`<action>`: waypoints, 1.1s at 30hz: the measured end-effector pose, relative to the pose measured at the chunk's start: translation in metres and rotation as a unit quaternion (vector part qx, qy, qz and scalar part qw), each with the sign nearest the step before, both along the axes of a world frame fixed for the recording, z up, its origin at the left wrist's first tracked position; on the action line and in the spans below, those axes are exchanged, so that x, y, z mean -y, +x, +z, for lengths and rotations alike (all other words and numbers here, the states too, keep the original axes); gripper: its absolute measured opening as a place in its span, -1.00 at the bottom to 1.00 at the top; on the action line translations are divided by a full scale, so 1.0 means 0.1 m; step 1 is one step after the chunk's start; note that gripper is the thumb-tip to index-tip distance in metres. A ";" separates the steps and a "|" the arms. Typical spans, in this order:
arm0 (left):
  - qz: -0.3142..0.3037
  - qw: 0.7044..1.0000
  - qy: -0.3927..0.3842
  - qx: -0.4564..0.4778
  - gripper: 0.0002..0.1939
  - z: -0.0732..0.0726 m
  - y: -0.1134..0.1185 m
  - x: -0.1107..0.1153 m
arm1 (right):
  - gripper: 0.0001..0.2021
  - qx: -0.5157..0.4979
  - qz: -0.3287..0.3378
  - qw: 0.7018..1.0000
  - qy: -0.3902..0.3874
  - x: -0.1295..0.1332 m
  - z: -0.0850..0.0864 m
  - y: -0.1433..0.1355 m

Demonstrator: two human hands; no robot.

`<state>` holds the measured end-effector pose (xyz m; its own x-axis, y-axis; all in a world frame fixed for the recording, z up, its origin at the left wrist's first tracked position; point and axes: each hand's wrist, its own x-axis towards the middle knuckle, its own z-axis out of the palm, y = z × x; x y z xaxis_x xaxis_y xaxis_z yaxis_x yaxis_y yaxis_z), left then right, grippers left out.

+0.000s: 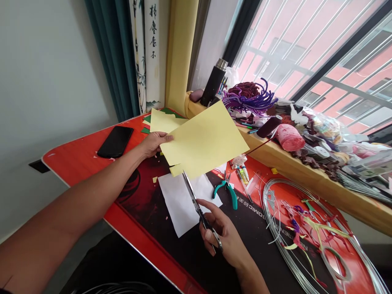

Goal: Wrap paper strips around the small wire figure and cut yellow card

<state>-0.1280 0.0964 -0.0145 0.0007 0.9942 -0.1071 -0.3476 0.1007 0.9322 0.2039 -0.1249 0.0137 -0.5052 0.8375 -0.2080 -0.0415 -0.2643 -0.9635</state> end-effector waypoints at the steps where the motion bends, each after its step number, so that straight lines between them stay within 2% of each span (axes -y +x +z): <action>1: -0.004 1.000 -0.002 -0.002 -0.57 0.00 0.00 0.00 | -0.15 0.000 -0.002 1.000 0.002 0.00 0.00 0.00; 16: -0.028 0.999 -0.007 -0.022 -0.48 0.02 0.05 0.02 | -0.20 -0.004 -0.017 1.000 0.003 -0.01 -0.06 -0.01; 33: -0.046 0.999 -0.007 -0.022 -0.48 0.02 0.08 0.03 | -0.25 -0.006 -0.018 1.000 0.003 0.00 -0.08 -0.04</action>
<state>-0.1203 0.0932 -0.0125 0.0878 0.9886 -0.1226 -0.2945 0.1434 0.9449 0.2003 -0.1249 0.0058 -0.4780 0.8561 -0.1965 -0.0630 -0.2566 -0.9645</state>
